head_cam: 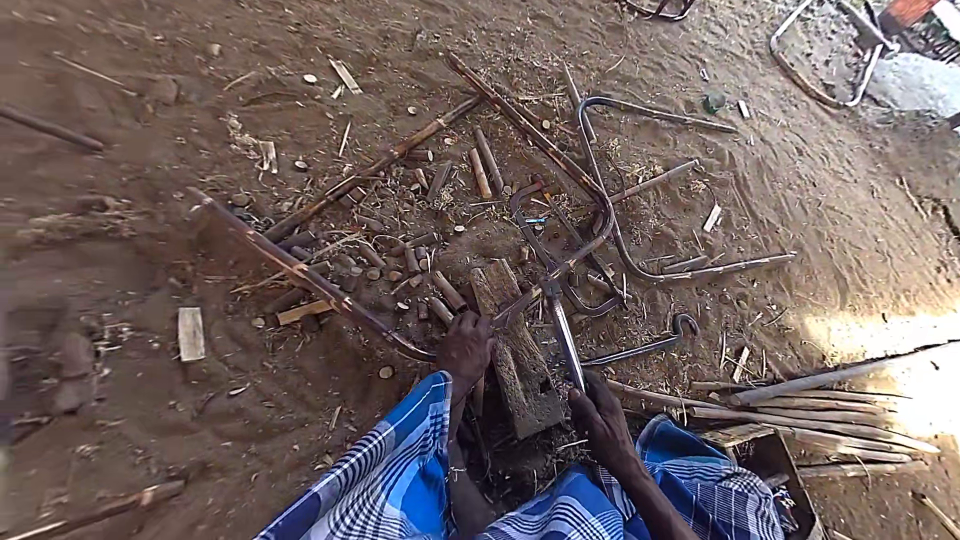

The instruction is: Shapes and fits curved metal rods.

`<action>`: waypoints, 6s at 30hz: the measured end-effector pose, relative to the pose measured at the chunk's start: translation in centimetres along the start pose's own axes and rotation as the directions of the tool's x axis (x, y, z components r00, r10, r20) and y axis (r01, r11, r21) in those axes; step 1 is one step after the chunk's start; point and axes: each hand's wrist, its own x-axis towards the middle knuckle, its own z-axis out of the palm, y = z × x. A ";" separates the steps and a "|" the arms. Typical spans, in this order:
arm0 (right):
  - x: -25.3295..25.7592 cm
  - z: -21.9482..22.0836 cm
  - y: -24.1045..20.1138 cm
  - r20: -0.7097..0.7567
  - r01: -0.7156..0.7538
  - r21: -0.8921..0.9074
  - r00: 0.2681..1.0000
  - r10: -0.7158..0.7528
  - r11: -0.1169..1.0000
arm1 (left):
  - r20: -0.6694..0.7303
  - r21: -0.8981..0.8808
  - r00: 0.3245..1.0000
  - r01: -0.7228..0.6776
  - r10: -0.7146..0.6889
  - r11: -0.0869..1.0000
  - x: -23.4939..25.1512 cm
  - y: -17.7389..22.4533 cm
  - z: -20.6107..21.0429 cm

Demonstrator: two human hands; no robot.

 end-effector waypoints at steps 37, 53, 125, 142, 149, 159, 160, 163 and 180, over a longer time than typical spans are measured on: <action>0.4 -0.6 4.2 0.062 -0.211 0.169 0.977 0.203 0.963 | 0.007 -0.024 0.755 -0.655 0.655 0.755 4.3 0.8 -1.0; 0.4 -0.9 3.7 0.085 -0.173 0.019 0.982 0.171 0.985 | -0.057 -0.390 0.996 0.040 -0.067 0.920 4.4 1.2 -3.1; 0.9 2.1 1.7 0.052 -0.190 -0.324 0.975 0.218 0.927 | -0.368 -0.122 0.876 -0.377 0.311 0.918 3.0 -0.1 3.1; 2.8 -0.5 2.6 0.126 -0.023 0.014 0.992 0.021 1.000 | 0.054 0.136 0.987 0.146 -0.154 0.980 -0.2 0.2 -1.0; 2.7 -1.7 2.1 0.144 0.133 -0.180 0.984 -0.108 0.975 | 0.052 0.133 0.985 0.158 -0.166 0.978 0.3 0.0 -1.0; 2.5 -1.9 0.5 0.224 0.064 -0.130 0.974 -0.033 0.989 | 0.054 0.135 0.986 0.152 -0.160 0.979 -0.1 -0.2 -1.1; 1.4 -1.9 -0.3 0.184 0.156 0.023 0.970 -0.157 0.988 | 0.057 0.132 0.987 0.143 -0.151 0.981 -0.5 -0.1 -0.6; 1.2 -0.9 -0.5 0.097 0.332 0.298 0.922 -0.374 0.895 | 0.030 0.133 0.990 0.132 -0.137 0.982 0.0 -0.1 -0.7; 3.9 -1.6 0.9 0.288 0.003 -0.284 0.954 0.083 0.959 | 0.095 0.211 0.979 0.157 -0.180 0.965 0.0 0.9 -1.9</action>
